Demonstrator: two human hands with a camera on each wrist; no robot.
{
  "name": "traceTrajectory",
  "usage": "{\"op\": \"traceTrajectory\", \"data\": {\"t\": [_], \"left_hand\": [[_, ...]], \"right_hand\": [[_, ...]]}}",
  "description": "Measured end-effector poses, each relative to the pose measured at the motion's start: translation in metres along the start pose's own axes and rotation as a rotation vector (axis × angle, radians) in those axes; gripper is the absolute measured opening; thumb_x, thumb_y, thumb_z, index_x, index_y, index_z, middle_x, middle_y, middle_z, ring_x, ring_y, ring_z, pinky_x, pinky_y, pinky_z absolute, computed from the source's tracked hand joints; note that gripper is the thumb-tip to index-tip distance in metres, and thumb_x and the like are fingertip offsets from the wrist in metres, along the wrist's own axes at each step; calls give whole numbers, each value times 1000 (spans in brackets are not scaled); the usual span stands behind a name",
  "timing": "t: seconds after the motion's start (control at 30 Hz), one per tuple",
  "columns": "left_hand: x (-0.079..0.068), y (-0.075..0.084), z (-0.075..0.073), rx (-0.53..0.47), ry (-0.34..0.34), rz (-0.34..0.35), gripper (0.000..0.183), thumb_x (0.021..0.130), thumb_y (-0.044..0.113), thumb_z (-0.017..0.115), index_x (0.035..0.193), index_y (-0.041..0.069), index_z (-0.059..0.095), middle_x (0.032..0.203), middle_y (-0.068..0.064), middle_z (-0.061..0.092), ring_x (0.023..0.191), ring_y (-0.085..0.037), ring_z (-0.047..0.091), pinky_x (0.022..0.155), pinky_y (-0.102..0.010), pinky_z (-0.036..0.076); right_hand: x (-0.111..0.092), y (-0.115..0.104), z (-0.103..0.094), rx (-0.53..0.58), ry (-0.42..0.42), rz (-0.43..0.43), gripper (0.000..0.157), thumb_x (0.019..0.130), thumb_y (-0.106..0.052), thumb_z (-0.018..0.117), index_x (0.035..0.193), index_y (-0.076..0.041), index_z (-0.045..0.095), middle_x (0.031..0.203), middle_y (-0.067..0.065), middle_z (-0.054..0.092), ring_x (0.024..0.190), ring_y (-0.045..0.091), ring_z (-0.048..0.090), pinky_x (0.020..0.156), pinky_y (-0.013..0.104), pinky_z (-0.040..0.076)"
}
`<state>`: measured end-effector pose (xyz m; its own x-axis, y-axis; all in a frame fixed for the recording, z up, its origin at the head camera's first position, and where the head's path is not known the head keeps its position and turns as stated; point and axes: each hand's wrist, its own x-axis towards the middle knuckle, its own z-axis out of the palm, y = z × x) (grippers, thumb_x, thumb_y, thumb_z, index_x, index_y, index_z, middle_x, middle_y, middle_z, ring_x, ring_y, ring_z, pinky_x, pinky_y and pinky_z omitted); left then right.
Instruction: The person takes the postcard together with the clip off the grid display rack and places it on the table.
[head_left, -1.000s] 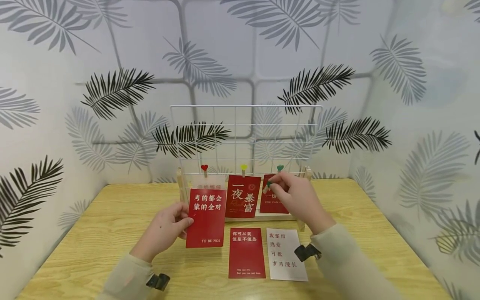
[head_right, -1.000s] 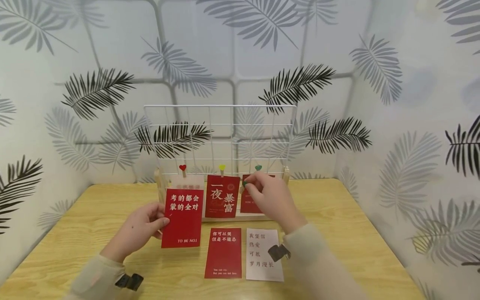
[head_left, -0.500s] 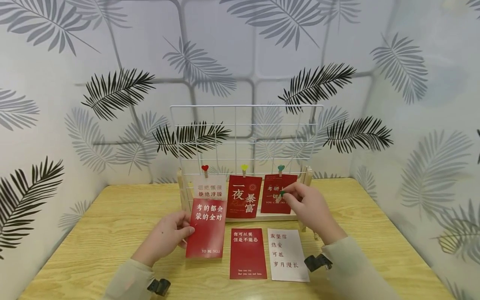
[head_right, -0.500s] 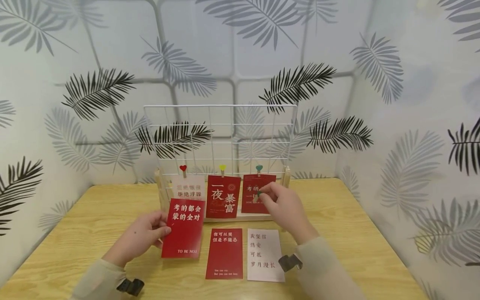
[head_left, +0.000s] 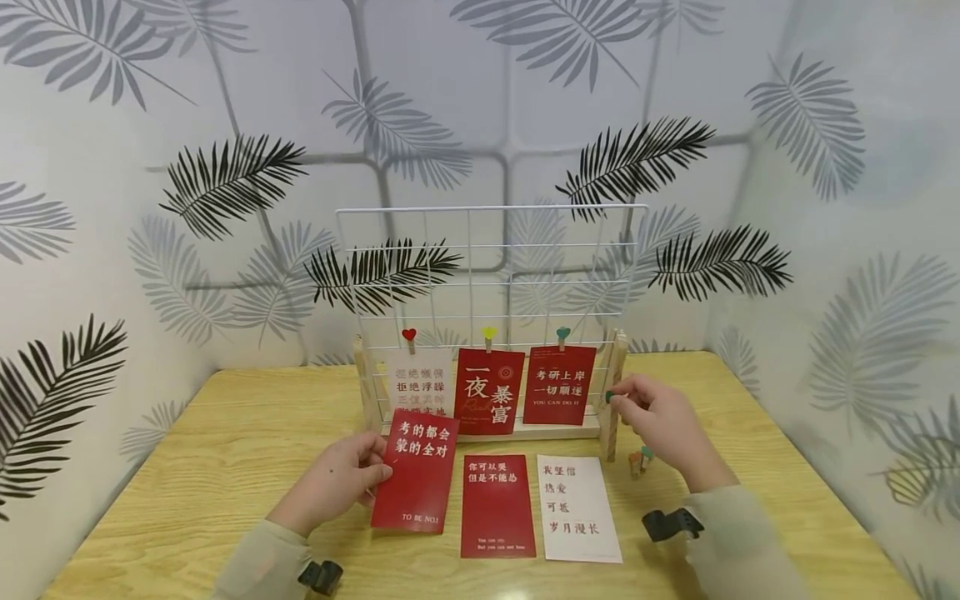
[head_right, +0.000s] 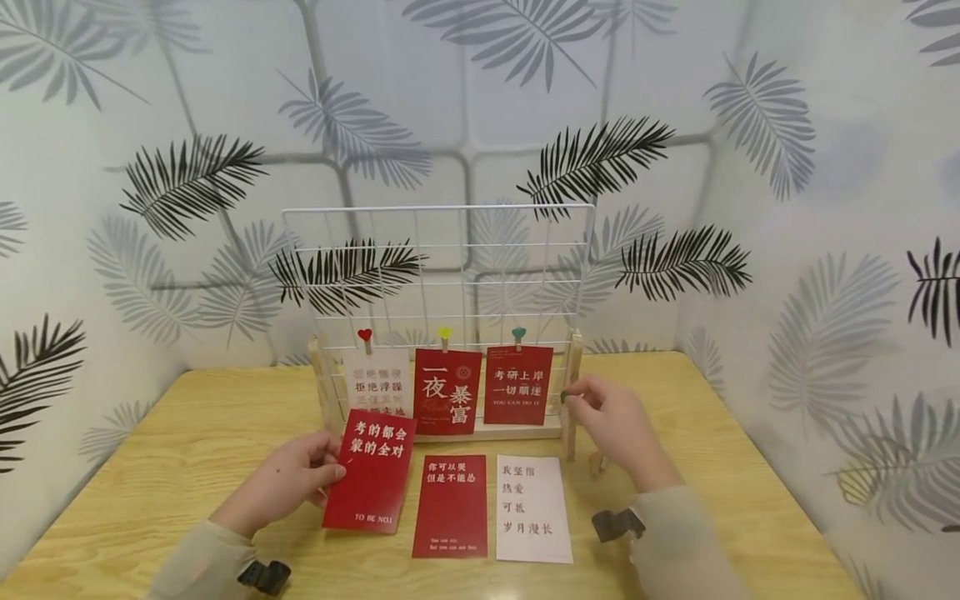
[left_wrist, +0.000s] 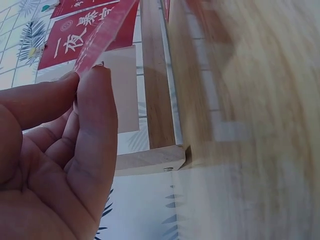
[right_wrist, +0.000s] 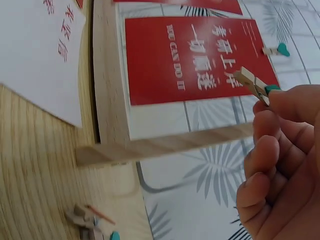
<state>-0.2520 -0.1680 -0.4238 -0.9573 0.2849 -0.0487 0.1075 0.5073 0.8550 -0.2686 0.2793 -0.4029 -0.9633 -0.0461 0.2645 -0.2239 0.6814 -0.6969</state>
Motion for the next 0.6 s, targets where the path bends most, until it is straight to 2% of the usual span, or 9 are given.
{"op": "traceTrajectory", "data": {"t": [0.23, 0.4, 0.6], "left_hand": [[-1, -3, 0, 17, 8, -11, 8, 96, 2, 66, 99, 5, 60, 82, -8, 59, 69, -21, 64, 61, -37, 58], [-2, -6, 2, 39, -8, -33, 10, 94, 2, 68, 96, 6, 59, 79, -7, 59, 64, -21, 61, 61, -35, 56], [-1, -11, 3, 17, -43, -66, 10, 94, 4, 69, 96, 6, 60, 78, -8, 60, 62, -21, 62, 59, -36, 57]], "right_hand": [[2, 18, -13, -2, -55, 18, 19, 103, -27, 60, 109, -10, 67, 81, 4, 60, 72, 21, 56, 65, 36, 49], [1, 36, -21, 19, -106, 23, 18, 103, -25, 59, 109, -9, 66, 80, 5, 60, 70, 21, 54, 60, 35, 47], [-3, 48, -30, 56, -155, 66, 23, 104, -26, 59, 111, -5, 64, 82, 7, 59, 67, 20, 52, 56, 32, 44]]}}
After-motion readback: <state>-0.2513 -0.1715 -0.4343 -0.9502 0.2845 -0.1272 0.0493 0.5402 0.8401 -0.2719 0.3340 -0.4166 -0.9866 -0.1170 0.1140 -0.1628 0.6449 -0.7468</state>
